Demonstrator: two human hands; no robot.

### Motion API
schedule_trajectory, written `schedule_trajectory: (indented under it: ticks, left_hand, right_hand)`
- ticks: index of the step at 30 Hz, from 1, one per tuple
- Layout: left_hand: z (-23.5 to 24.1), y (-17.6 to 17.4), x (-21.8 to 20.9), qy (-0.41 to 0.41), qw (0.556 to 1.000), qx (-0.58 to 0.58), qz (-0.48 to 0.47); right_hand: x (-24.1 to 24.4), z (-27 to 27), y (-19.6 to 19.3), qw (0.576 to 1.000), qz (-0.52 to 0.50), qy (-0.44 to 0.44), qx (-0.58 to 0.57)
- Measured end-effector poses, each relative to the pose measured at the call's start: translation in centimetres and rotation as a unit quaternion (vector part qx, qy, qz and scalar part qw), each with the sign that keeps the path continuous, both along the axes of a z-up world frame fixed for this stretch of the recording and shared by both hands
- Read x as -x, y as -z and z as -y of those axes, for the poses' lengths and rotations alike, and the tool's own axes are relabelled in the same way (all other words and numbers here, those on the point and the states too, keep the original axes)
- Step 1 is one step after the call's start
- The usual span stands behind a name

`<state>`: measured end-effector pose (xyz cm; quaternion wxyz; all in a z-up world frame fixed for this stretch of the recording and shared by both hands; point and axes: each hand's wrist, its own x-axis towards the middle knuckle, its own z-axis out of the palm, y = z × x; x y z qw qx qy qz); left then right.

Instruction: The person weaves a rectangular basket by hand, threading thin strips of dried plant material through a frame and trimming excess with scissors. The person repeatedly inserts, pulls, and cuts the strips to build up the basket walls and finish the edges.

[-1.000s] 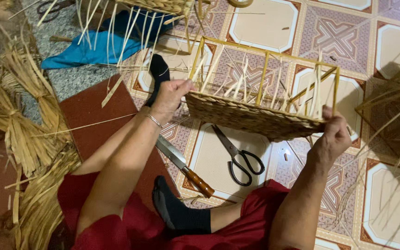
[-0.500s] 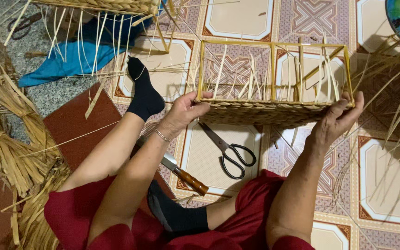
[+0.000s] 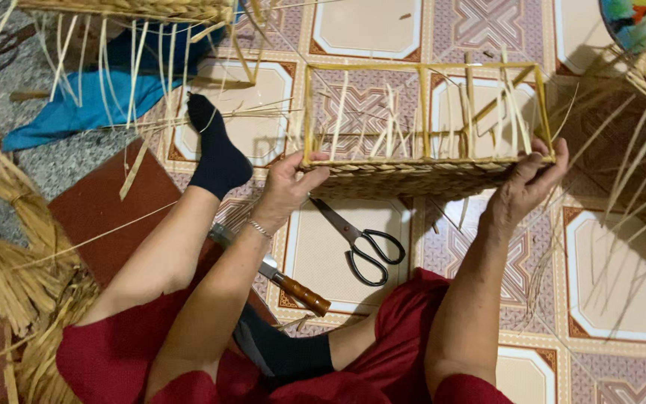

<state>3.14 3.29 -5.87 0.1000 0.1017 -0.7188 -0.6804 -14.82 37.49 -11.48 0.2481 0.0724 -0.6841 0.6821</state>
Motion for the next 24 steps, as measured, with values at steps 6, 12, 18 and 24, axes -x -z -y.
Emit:
schedule_trajectory:
  ticks: [6,12,18,24]
  left_hand:
    - [-1.6,-1.4,1.7,-0.068,0.986,-0.122,0.09]
    - [-1.2,-0.6,1.6,-0.054,0.971,-0.229,0.038]
    - [-2.2,2.0,2.4,-0.175,0.966,-0.187,0.027]
    - [-2.1,0.9,2.6,-0.149,0.978,-0.142,0.038]
  right_hand:
    - [-0.2,0.7,0.7,0.999,-0.004,0.025,0.024]
    - [-0.9,0.9,-0.2,0.999,0.028,0.019,0.042]
    - [-1.0,0.8,-0.1,0.995,0.022,-0.017,0.096]
    - [-1.0,0.8,-0.1,0.995,0.013,-0.023,0.101]
